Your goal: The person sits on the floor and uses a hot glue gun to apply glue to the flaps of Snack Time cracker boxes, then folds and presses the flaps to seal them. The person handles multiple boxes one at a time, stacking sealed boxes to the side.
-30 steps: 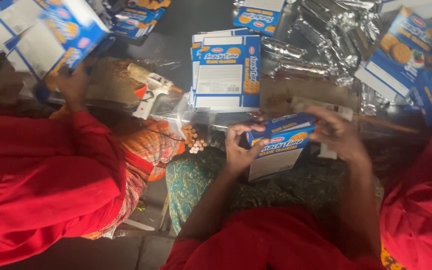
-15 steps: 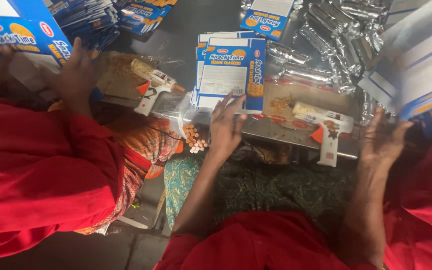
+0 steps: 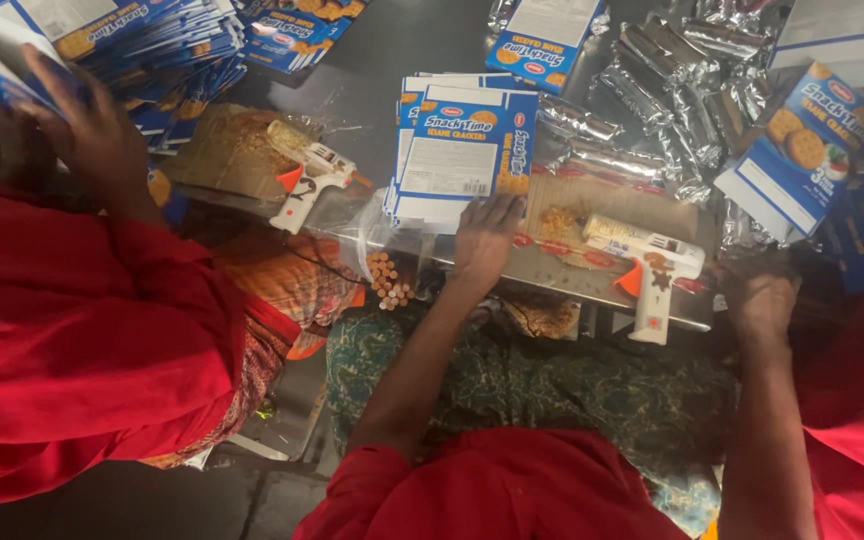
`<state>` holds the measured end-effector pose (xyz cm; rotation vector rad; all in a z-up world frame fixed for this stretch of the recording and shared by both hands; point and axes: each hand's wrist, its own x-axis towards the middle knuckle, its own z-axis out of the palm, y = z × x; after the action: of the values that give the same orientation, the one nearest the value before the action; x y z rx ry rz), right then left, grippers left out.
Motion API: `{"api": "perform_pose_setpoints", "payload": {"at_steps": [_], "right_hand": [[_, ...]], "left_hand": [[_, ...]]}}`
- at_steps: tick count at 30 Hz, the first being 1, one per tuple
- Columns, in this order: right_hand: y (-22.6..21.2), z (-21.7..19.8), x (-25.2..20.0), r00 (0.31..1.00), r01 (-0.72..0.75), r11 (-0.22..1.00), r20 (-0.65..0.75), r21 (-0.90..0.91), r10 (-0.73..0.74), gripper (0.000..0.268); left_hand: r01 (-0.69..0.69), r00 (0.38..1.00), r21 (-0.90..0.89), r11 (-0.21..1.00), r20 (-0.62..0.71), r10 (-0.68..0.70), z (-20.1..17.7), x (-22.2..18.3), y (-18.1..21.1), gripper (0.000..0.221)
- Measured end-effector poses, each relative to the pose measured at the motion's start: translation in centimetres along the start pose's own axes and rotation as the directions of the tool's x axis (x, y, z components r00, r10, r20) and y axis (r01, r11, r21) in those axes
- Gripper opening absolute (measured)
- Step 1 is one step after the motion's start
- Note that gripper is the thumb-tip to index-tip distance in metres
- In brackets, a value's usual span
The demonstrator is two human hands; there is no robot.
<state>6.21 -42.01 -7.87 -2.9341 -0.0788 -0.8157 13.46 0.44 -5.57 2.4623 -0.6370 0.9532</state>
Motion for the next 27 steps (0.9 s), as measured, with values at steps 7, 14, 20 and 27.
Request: {"api": "perform_pose_setpoints", "payload": {"at_steps": [7, 14, 20, 27], "right_hand": [[-13.1, -2.4, 2.1, 0.759, -0.641, -0.087, 0.646, 0.763, 0.077, 0.041], [-18.3, -3.8, 1.9, 0.889, -0.409, -0.286, 0.449, 0.867, 0.091, 0.042], [-20.8, -6.5, 0.3, 0.933, -0.272, 0.036, 0.254, 0.962, 0.255, 0.037], [-22.4, -7.0, -0.6, 0.933, -0.358, 0.394, 0.302, 0.847, 0.198, 0.065]], "left_hand": [[-0.108, 0.969, -0.360, 0.927, -0.247, 0.017, -6.4, 0.4, 7.5, 0.035], [0.047, 0.999, -0.319, 0.947, -0.006, -0.052, -11.8, -0.9, 10.1, 0.057], [0.838, 0.508, -0.540, -0.083, 0.826, -0.243, -9.4, -2.2, 3.1, 0.061], [0.549, 0.778, -0.785, 0.288, 0.354, -0.519, -3.1, -4.9, 8.3, 0.055]]}}
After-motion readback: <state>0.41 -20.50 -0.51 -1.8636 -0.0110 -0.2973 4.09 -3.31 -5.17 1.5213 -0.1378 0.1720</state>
